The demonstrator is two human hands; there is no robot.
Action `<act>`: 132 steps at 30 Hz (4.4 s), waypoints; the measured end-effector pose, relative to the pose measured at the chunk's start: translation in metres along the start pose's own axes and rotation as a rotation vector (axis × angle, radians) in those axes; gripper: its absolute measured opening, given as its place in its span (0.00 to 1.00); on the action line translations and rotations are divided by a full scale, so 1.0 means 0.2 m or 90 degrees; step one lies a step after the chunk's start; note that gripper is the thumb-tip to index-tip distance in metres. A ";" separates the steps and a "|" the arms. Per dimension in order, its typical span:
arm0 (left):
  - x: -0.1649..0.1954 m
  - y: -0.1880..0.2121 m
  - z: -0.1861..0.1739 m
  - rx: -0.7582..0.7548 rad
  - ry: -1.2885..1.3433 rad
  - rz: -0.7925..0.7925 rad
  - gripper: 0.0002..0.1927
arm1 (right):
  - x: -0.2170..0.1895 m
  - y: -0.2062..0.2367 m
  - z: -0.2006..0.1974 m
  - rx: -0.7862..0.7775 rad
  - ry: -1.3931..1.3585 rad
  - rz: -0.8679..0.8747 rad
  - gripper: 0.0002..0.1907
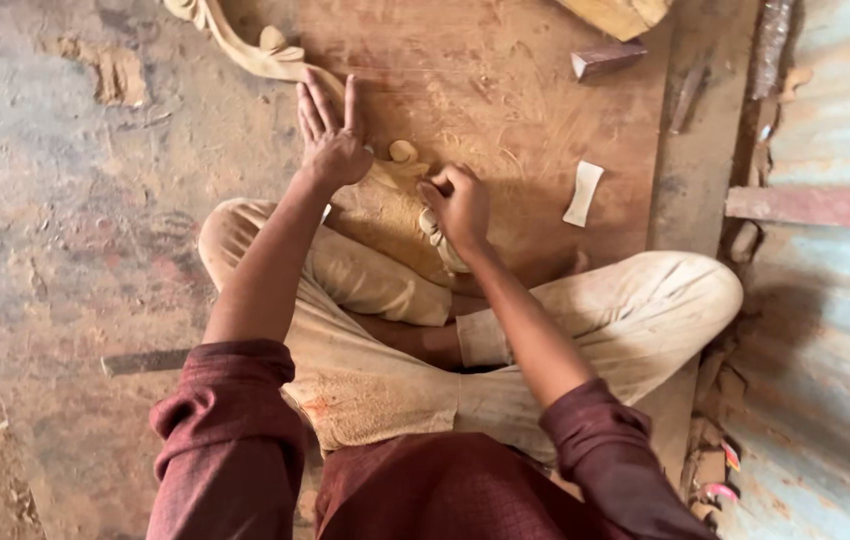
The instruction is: The person sits cross-legged on the floor and carves a decorative wooden piece using a small hand tool. They hold the piece with one hand and carefully shape its curves and details with the other, occasionally repositioning the wood to access different areas.
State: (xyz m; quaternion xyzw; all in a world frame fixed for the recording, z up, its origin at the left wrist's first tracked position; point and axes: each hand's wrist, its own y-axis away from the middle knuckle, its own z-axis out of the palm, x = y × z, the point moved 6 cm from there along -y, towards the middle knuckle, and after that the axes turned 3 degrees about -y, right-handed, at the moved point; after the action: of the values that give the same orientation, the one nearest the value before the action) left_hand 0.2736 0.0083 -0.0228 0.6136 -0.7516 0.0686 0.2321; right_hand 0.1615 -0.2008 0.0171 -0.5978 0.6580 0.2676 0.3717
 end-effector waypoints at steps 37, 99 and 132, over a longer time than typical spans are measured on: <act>0.01 -0.01 -0.03 -0.029 -0.009 0.004 0.50 | -0.07 -0.08 0.08 -0.116 0.107 0.010 0.15; -0.05 0.08 -0.07 0.189 0.685 -0.136 0.45 | 0.18 0.42 0.06 -0.168 -0.202 0.179 0.10; 0.16 0.41 0.23 -0.069 0.459 -0.120 0.19 | 0.10 0.24 -0.06 0.071 0.004 0.105 0.13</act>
State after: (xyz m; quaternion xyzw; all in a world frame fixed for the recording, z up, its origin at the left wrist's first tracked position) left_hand 0.1791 -0.0176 -0.0346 0.6034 -0.5644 0.2185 0.5192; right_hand 0.1118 -0.2158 0.0032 -0.5210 0.7199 0.2583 0.3789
